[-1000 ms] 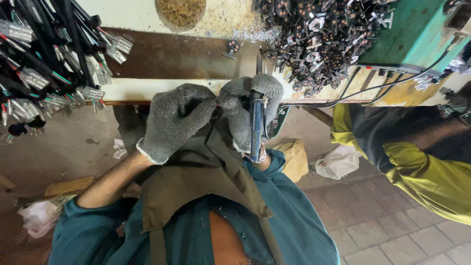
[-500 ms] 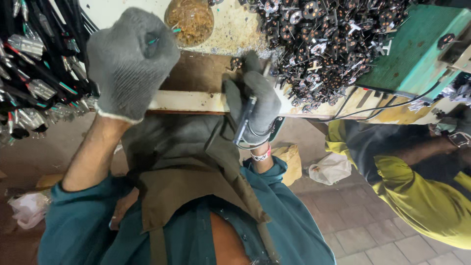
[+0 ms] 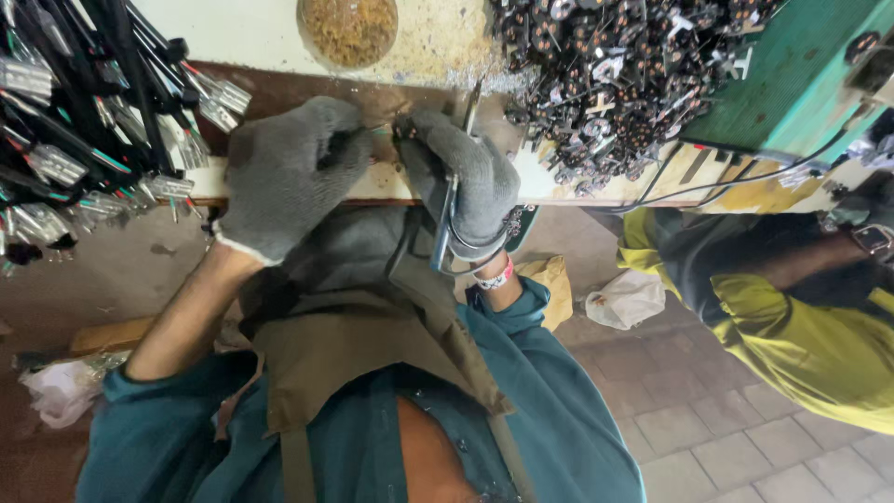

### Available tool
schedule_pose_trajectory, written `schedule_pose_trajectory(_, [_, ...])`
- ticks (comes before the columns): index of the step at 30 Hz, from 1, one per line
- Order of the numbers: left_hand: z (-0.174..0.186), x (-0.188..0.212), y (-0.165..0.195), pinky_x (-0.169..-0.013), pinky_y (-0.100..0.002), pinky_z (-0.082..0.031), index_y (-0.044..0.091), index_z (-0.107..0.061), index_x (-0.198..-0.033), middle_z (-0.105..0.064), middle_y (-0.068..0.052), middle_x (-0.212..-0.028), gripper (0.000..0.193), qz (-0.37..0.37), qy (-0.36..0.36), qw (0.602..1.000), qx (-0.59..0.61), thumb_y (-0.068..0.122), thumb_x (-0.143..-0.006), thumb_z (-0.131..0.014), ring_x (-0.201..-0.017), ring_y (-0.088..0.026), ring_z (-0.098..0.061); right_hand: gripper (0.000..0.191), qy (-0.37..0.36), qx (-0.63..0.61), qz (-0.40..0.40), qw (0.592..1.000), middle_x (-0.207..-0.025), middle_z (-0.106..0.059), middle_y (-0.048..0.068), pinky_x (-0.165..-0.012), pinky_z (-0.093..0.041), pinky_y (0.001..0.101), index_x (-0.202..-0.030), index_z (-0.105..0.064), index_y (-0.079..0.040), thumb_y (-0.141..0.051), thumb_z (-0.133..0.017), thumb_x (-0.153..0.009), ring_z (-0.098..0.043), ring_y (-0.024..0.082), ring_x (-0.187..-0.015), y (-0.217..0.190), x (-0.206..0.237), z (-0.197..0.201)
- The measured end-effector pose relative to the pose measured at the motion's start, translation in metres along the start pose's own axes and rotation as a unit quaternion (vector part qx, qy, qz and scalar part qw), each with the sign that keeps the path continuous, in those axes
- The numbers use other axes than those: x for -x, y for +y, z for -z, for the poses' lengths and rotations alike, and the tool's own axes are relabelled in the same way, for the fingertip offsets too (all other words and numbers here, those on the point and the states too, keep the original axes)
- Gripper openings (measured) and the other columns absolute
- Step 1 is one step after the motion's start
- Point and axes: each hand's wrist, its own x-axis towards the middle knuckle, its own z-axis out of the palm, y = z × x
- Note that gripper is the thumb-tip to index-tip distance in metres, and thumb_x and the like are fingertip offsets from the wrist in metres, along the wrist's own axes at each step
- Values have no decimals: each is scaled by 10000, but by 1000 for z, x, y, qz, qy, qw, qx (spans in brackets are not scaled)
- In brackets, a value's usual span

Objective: The person sits at a workbench and solders wire leads onto small electronic components one at a time using a soldering iron, placing finished parts on the bench and picking up new components and wires to continue the work.

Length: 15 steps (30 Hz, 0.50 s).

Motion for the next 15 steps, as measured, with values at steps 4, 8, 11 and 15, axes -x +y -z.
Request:
schedule_pose_trajectory(4, [-9,-3,3,-724,-364,-562,86,-696,-1057,-718,-101,-948,105,-73,14,995,-59,165,-1034,-761,-805,-267,-720,431,6,-48,-18,999,-1114,-739,138,-775,-617,363,-1222,-566,-93,-97,-880,-927,-763,299,-916,0,1,4])
schedule_pose_trajectory(8, [-14,-9,9,-675,-400,-551,126,-713,-1036,-703,-111,-903,98,-81,17,991,-100,172,-977,-777,-791,-313,-709,504,-40,-224,-83,970,-937,-698,47,-729,-538,400,-1310,-557,-32,-229,-777,-901,-655,233,-728,12,18,18])
schedule_pose_trajectory(11, [-15,-12,7,-656,-400,-552,139,-700,-990,-703,-105,-889,86,-90,2,992,-89,164,-965,-778,-754,-296,-708,346,-53,-81,-109,989,-1079,-699,160,-712,-560,365,-1241,-618,-31,-180,-709,-942,-711,289,-836,17,41,23])
schedule_pose_trajectory(15, [-18,-13,4,-689,-403,-555,133,-688,-1019,-703,-95,-908,76,-103,13,990,-91,136,-1002,-762,-780,-299,-706,180,12,-54,-13,998,-802,-701,104,-658,-564,400,-1001,-718,-58,-43,-671,-828,-700,292,-690,25,59,13])
